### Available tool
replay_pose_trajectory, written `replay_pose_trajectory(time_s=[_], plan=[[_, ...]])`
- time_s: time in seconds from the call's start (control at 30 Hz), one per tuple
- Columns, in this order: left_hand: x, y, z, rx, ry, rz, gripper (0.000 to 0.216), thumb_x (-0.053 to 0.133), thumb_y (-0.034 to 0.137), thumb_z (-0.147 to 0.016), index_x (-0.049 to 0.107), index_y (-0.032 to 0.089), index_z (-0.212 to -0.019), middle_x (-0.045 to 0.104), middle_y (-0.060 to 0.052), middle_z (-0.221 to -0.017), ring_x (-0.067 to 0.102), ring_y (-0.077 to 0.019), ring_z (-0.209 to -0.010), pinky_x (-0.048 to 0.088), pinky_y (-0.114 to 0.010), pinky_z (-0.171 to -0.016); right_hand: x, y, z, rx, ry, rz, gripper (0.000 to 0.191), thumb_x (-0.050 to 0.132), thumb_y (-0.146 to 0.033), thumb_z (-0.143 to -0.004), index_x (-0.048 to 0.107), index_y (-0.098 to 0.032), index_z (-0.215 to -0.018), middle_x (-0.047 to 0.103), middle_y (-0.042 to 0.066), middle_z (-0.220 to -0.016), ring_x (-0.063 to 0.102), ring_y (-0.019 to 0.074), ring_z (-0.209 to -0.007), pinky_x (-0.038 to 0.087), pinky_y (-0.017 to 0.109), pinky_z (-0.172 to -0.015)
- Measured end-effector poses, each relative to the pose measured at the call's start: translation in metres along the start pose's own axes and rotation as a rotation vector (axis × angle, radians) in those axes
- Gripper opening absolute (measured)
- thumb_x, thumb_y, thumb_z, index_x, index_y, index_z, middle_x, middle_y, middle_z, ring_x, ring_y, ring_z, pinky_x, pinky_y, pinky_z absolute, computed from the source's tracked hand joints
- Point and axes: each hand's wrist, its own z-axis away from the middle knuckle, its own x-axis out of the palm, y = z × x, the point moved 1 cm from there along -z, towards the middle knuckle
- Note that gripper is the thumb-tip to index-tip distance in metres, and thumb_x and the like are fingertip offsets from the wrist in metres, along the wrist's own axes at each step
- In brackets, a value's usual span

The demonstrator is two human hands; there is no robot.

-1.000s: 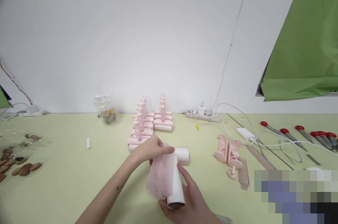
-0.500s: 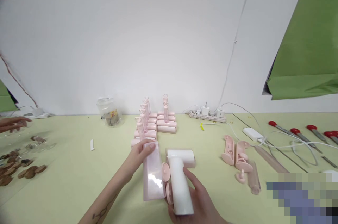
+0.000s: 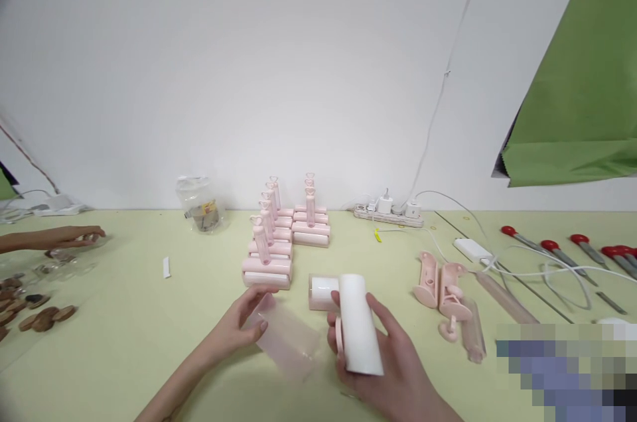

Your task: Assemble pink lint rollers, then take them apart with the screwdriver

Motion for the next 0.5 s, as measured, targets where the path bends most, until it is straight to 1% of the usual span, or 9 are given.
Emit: replay_pose_trajectory(time_s=[0.07,0.17,0.23,0.3,0.33,0.37,0.4,0.47,0.5], plan=[[-0.006,0.006,0.003,0.02,0.02,-0.178,0.04,0.05,0.014,-0.063,0.051,0.02,-0.102,0.052,-0.004,-0.101,0.047,-0.0202,-0.098,0.037,-0.031,-0.087,0.005,-0.006,0.005,-0.025,-0.012,-0.02,0.037,0.062,-0.033,-0.075,0.057,-0.019,-0.109,0.057,0.008,-0.087,0.055,0.0182,-0.079,0.045,0.027,-0.062],[-0.011,0.012,0.006,0.128,0.071,-0.413,0.042,0.049,0.011,-0.061,0.052,0.022,-0.101,0.051,-0.004,-0.105,0.044,-0.0213,-0.102,0.037,-0.034,-0.089,0.014,-0.018,0.016,-0.065,-0.014,-0.026,0.038,0.065,-0.033,-0.072,0.056,-0.023,-0.107,0.056,0.006,-0.088,0.054,0.0166,-0.079,0.044,0.025,-0.061],[-0.008,0.017,0.008,0.23,0.135,-0.54,0.042,0.051,0.011,-0.062,0.052,0.024,-0.102,0.05,-0.004,-0.108,0.041,-0.0231,-0.106,0.036,-0.036,-0.09,0.021,-0.029,0.024,-0.128,-0.007,0.018,0.039,0.064,-0.035,-0.071,0.056,-0.024,-0.107,0.056,0.005,-0.089,0.054,0.0157,-0.079,0.044,0.023,-0.061],[0.005,0.024,0.007,0.332,0.168,-0.601,0.034,0.05,0.013,-0.069,0.054,0.024,-0.101,0.052,-0.006,-0.106,0.043,-0.0229,-0.104,0.038,-0.036,-0.087,0.027,-0.04,0.033,-0.243,-0.004,0.094,0.038,0.059,-0.043,-0.073,0.055,-0.026,-0.107,0.056,0.004,-0.09,0.053,0.0157,-0.079,0.044,0.022,-0.059],[0.015,0.03,0.005,0.383,0.143,-0.602,0.03,0.048,0.014,-0.073,0.054,0.023,-0.101,0.054,-0.006,-0.104,0.046,-0.022,-0.102,0.04,-0.035,-0.086,0.029,-0.045,0.037,-0.309,-0.006,0.128,0.038,0.054,-0.047,-0.075,0.055,-0.027,-0.107,0.056,0.004,-0.089,0.053,0.0158,-0.078,0.044,0.022,-0.058],[0.028,0.035,0.002,0.431,0.086,-0.588,0.027,0.046,0.015,-0.077,0.055,0.023,-0.1,0.056,-0.007,-0.101,0.048,-0.0209,-0.099,0.041,-0.033,-0.085,0.032,-0.049,0.041,-0.363,-0.011,0.146,0.038,0.05,-0.05,-0.077,0.055,-0.028,-0.107,0.055,0.004,-0.089,0.052,0.0159,-0.077,0.044,0.022,-0.057],[0.043,0.042,-0.003,0.471,-0.01,-0.565,0.026,0.044,0.015,-0.079,0.056,0.022,-0.101,0.057,-0.007,-0.1,0.05,-0.0197,-0.097,0.041,-0.032,-0.084,0.034,-0.052,0.043,-0.399,-0.016,0.142,0.038,0.045,-0.052,-0.079,0.055,-0.029,-0.107,0.055,0.004,-0.088,0.052,0.0158,-0.076,0.045,0.022,-0.056],[0.076,0.053,-0.015,0.545,-0.225,-0.52,0.03,0.046,0.018,-0.08,0.053,0.021,-0.109,0.057,-0.008,-0.104,0.051,-0.0198,-0.099,0.041,-0.03,-0.087,0.036,-0.052,0.044,-0.393,-0.024,0.066,0.038,0.041,-0.052,-0.082,0.055,-0.028,-0.108,0.055,0.004,-0.086,0.052,0.0152,-0.074,0.045,0.021,-0.055],[0.092,0.057,-0.022,0.559,-0.303,-0.507,0.031,0.049,0.019,-0.08,0.053,0.021,-0.11,0.058,-0.008,-0.104,0.053,-0.0201,-0.098,0.041,-0.029,-0.086,0.037,-0.05,0.043,-0.36,-0.027,0.013,0.039,0.042,-0.051,-0.082,0.054,-0.027,-0.109,0.054,0.004,-0.085,0.053,0.0149,-0.074,0.045,0.021,-0.055]])
